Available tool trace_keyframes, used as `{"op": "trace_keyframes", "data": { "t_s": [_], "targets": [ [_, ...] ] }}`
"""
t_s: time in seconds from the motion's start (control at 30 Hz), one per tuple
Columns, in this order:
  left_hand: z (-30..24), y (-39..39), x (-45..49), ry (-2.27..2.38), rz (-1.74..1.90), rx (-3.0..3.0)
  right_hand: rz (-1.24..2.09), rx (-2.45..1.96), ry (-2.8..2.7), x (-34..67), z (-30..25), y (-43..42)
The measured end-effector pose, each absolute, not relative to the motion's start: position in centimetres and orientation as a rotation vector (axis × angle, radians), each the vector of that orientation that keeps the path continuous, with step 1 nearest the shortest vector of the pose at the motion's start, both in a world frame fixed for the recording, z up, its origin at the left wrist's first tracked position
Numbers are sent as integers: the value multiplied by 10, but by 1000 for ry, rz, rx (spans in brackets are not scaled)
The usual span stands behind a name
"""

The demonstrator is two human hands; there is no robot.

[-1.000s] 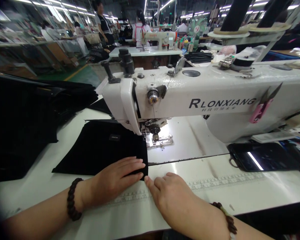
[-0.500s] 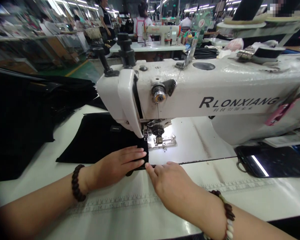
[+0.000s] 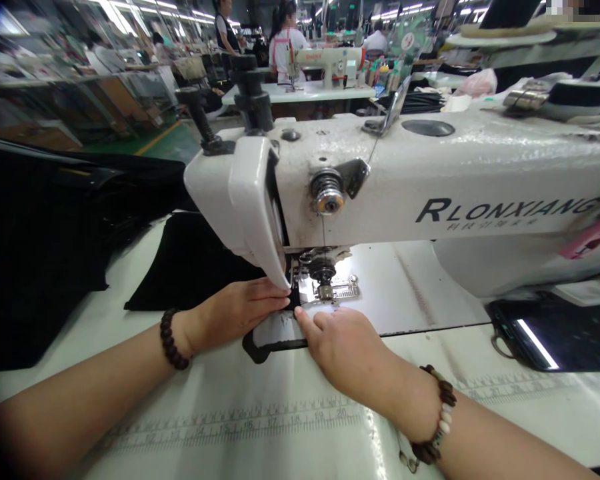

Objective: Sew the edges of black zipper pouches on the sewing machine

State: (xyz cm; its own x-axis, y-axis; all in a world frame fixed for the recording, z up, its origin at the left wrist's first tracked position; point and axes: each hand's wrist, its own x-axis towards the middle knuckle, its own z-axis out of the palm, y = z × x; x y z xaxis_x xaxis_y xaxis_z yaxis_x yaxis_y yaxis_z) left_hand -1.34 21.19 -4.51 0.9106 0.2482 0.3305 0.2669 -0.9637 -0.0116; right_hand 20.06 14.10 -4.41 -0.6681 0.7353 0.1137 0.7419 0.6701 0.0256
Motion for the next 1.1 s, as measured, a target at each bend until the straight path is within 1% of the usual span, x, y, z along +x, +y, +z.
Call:
{"op": "trace_keyframes", "data": {
  "t_s": [0.2,0.93,1.1],
  "targets": [
    [-43,222,-9,-538,-359,-3042,-42,-1251,-2702,199,-45,142],
    [-36,229,-1,-772,-312,-3095,-27,-1267,-2676,198,-45,141],
    [-26,247,-12,-875,-325,-3113,-1,-1328,-2691,197,-44,141]
  ]
}}
